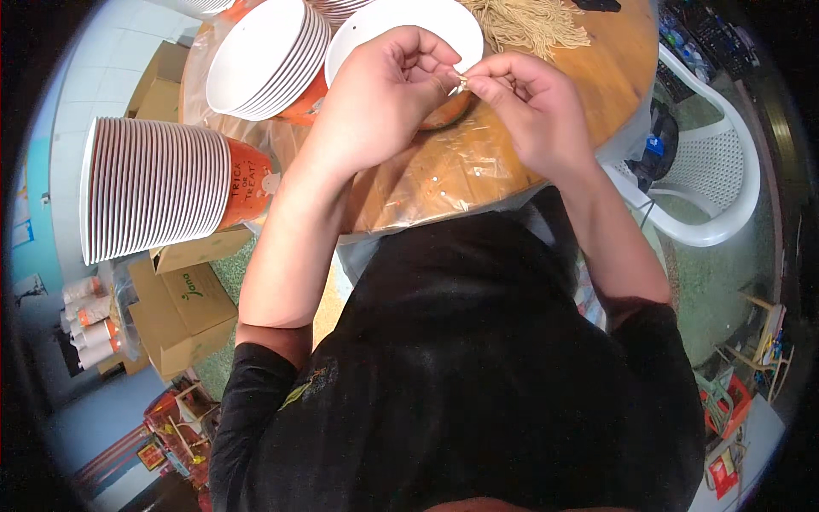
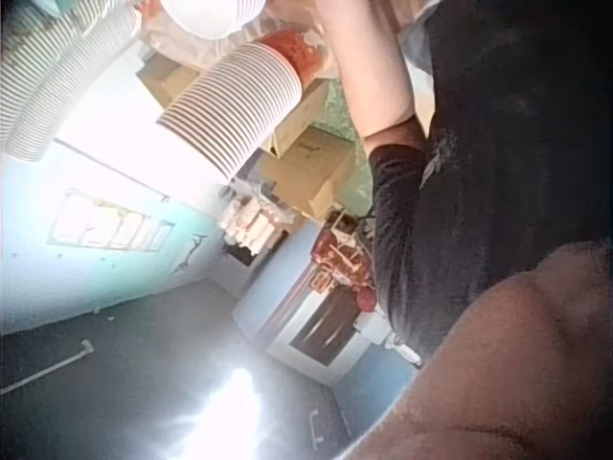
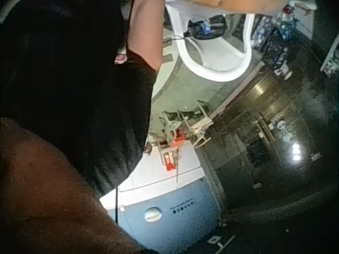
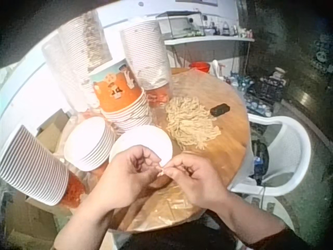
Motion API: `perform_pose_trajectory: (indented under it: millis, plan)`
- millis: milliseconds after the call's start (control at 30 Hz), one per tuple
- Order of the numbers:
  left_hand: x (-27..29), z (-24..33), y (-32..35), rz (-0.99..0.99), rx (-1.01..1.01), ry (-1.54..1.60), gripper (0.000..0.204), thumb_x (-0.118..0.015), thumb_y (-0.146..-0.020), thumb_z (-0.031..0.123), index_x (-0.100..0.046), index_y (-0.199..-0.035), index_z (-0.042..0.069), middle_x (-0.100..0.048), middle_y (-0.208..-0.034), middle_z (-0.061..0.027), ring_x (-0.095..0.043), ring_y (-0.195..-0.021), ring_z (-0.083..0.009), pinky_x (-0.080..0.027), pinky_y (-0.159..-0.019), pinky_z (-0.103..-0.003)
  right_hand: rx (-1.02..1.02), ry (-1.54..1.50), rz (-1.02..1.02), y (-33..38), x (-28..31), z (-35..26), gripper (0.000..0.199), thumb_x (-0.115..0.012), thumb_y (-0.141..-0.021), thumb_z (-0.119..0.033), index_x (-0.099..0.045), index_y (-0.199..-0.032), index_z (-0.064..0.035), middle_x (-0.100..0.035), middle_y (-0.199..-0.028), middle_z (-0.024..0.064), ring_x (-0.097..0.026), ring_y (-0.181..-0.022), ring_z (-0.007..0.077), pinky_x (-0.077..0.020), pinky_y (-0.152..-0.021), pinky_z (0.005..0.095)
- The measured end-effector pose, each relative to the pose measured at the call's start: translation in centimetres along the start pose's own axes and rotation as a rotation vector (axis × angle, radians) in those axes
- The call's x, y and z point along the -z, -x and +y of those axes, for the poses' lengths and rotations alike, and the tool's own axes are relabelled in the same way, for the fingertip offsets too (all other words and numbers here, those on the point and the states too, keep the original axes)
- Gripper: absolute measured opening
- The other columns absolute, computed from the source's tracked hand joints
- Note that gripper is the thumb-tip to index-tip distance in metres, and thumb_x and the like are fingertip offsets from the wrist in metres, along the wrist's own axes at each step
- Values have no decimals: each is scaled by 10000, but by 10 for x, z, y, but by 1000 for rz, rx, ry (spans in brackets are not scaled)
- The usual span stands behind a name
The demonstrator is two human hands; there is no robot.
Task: Attaching and tying strings to the rims of disposable paper bowls.
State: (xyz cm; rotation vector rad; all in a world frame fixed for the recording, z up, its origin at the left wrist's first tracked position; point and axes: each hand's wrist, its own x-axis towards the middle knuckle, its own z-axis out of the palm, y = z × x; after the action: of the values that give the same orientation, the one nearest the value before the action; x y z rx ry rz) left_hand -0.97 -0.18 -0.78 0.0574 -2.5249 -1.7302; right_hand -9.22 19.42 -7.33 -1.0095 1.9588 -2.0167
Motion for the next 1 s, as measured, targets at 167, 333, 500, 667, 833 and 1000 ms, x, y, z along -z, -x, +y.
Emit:
perform_pose_trajectory:
  millis: [167, 333, 500, 667, 833, 1000]
  plan:
    - [4, -8, -2, -18, -8, 72, 138, -700, -1093, -7, -690, -1230, -23, -743, -1094, -26, -715, -1017, -89, -601, -933, -239, -22, 109, -26, -2, 5, -16, 137, -789, -1027, -163, -829, -1053, -34, -710, -872, 13, -621, -758, 101, -496, -696, 292]
    - [4, -1, 1, -8, 21, 83, 145, -706, -1095, 6, -688, -1237, -15, -749, -1110, -30, -720, -1040, -98, -608, -961, -253, 87, 319, -12, -6, 9, -28, 153, -816, -960, -206, -844, -1009, -64, -687, -824, 86, -669, -738, 226, -526, -706, 362]
    - [3, -2, 0, -3, 5, 98, 127, -716, -1093, 17, -695, -1216, -8, -751, -1086, -17, -725, -1018, -94, -600, -917, -247, 92, 445, -52, -12, 12, -35, 201, -803, -913, -252, -845, -991, -71, -733, -843, 126, -738, -800, 291, -557, -735, 399]
    - [2, 0, 3, 49, 21, 112, 126, -714, -1078, 16, -706, -1199, -20, -768, -1032, -20, -721, -935, -76, -587, -839, -227, 32, 489, -70, -14, 10, -44, 190, -807, -884, -242, -827, -962, -70, -737, -844, 133, -738, -780, 318, -568, -727, 420]
    - [5, 1, 2, 73, 13, 173, 145, -728, -1061, 25, -713, -1191, -37, -785, -1002, -34, -723, -911, -58, -586, -792, -218, 335, 614, 19, -13, 6, -25, 123, -839, -839, -165, -761, -905, -97, -667, -769, 78, -705, -702, 284, -562, -670, 417]
    - [14, 2, -1, -36, 95, 138, 165, -734, -1050, -31, -700, -1211, -19, -806, -1106, -91, -773, -1052, -136, -620, -959, -274, 576, 612, 100, -13, 0, -16, 160, -867, -812, -88, -726, -878, -125, -626, -739, 39, -657, -658, 235, -523, -605, 373]
